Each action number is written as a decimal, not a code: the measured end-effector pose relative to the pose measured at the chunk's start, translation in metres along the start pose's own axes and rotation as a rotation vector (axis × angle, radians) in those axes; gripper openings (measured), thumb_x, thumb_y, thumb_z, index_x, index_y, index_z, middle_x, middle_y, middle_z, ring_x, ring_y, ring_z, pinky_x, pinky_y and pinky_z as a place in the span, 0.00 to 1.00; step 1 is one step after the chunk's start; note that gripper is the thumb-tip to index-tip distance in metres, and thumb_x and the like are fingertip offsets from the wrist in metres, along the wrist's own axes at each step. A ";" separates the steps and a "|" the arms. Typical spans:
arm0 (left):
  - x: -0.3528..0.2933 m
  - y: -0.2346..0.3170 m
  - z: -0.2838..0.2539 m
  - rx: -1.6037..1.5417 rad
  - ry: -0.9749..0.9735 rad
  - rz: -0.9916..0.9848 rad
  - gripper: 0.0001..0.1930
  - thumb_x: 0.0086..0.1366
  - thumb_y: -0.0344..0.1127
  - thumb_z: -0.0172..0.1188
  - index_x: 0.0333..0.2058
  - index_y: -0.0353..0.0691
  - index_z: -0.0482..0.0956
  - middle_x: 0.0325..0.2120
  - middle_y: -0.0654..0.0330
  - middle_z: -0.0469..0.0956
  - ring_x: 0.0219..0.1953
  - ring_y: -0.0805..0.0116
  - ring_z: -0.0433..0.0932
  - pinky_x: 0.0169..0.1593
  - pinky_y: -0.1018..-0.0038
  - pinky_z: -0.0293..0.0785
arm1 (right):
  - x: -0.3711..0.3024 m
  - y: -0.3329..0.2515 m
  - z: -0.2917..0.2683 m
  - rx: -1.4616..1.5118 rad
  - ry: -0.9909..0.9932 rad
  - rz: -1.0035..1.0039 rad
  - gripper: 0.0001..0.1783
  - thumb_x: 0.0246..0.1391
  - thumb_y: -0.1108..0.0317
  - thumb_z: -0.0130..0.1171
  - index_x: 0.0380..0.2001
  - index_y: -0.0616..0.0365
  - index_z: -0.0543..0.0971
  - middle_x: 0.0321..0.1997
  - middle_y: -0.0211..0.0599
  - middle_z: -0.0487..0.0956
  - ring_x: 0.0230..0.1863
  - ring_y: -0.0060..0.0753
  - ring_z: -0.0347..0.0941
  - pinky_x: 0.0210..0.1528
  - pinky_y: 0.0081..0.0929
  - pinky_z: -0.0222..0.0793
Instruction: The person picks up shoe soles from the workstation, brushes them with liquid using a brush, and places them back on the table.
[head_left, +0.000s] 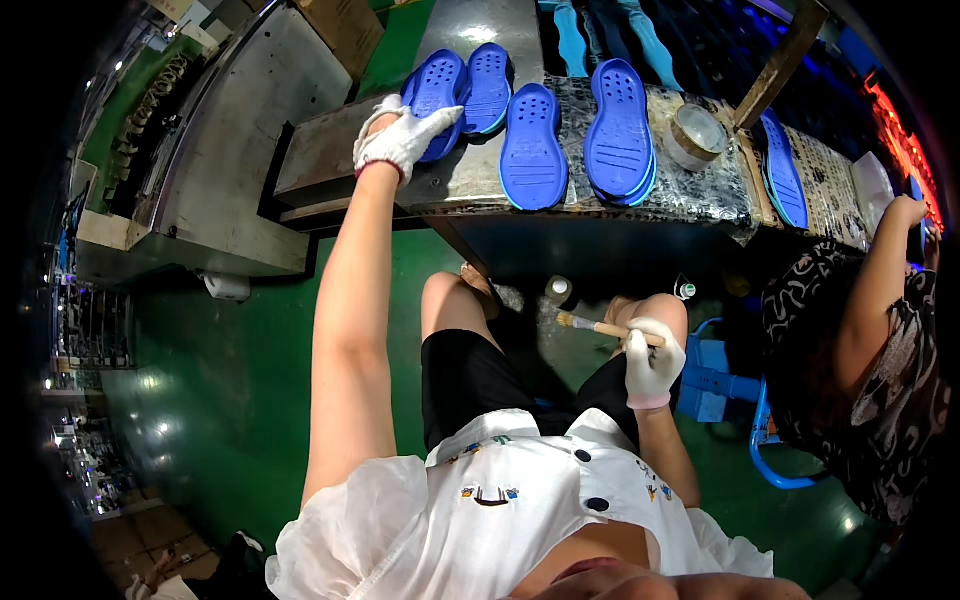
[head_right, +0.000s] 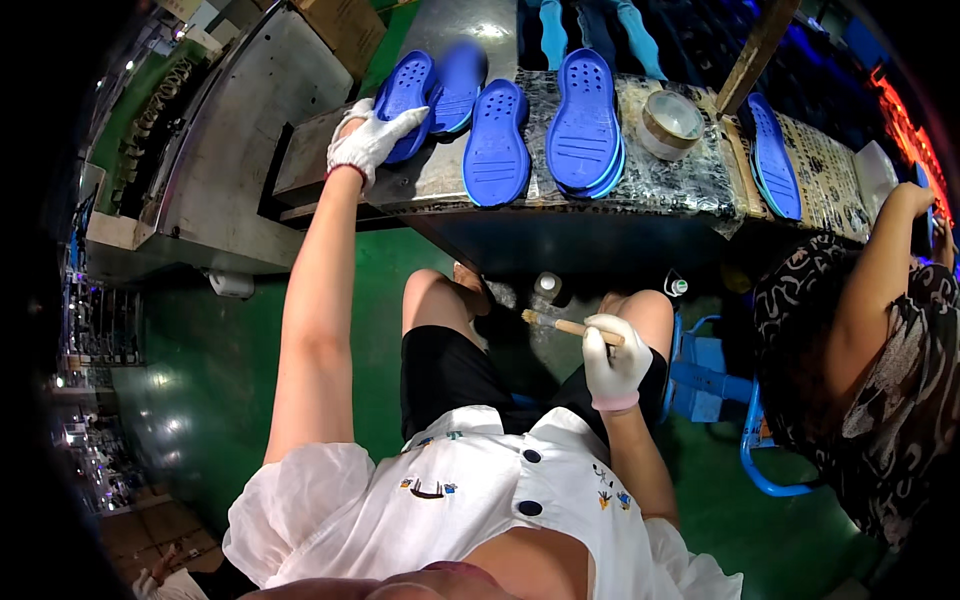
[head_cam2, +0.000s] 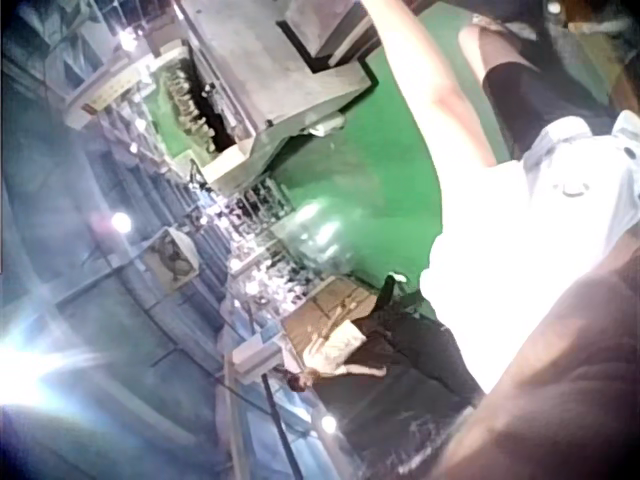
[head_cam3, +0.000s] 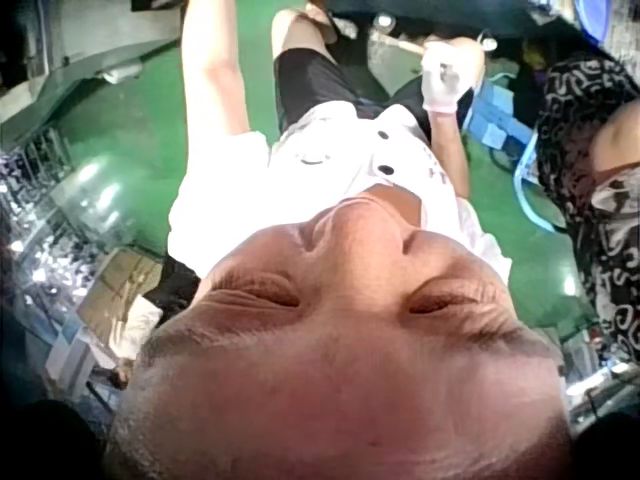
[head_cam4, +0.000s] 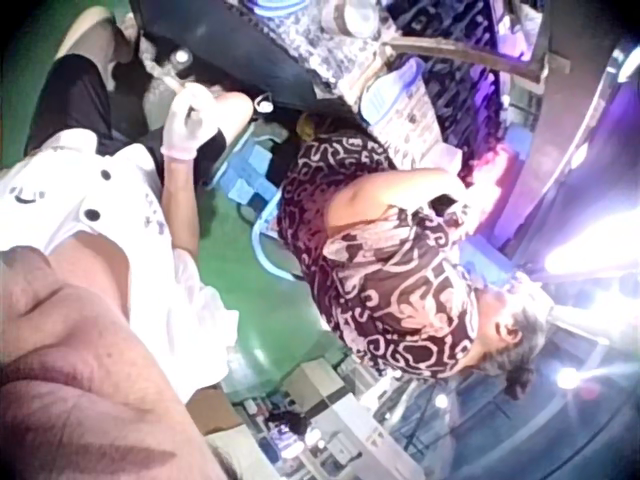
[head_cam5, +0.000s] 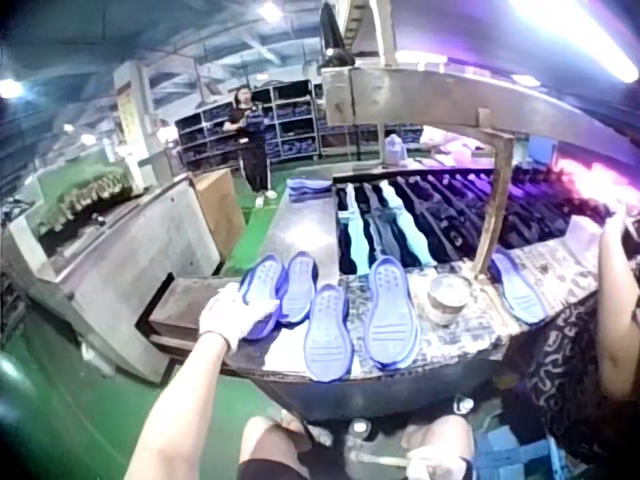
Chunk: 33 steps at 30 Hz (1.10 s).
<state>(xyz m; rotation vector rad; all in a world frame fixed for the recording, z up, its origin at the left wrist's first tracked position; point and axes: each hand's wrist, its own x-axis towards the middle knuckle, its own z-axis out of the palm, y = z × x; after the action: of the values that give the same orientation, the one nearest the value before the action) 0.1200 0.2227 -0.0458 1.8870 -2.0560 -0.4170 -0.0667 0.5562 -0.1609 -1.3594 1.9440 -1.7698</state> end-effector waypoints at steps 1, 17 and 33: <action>0.004 0.004 -0.005 -0.002 0.000 0.000 0.45 0.44 0.65 0.63 0.53 0.33 0.68 0.50 0.44 0.71 0.52 0.52 0.71 0.54 0.65 0.66 | -0.001 0.002 0.000 0.014 -0.025 0.026 0.05 0.43 0.79 0.55 0.27 0.62 0.77 0.25 0.37 0.78 0.21 0.25 0.73 0.25 0.18 0.67; -0.112 0.018 0.007 -1.145 0.475 0.173 0.18 0.55 0.38 0.67 0.37 0.34 0.70 0.25 0.65 0.72 0.26 0.81 0.67 0.31 0.81 0.67 | 0.009 -0.015 -0.007 0.179 0.156 -0.123 0.08 0.48 0.83 0.50 0.34 0.69 0.74 0.24 0.37 0.77 0.22 0.19 0.72 0.26 0.15 0.68; -0.196 0.039 0.050 -1.367 0.572 0.101 0.21 0.49 0.29 0.71 0.37 0.37 0.68 0.27 0.64 0.71 0.25 0.81 0.67 0.32 0.84 0.67 | 0.030 -0.061 -0.010 0.060 0.161 -0.435 0.09 0.41 0.82 0.57 0.31 0.65 0.74 0.22 0.41 0.77 0.17 0.31 0.71 0.21 0.21 0.65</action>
<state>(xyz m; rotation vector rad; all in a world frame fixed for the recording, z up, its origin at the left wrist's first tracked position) 0.0789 0.4212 -0.0824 0.8662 -0.9455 -0.8306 -0.0605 0.5499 -0.0932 -1.7722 1.7447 -2.1667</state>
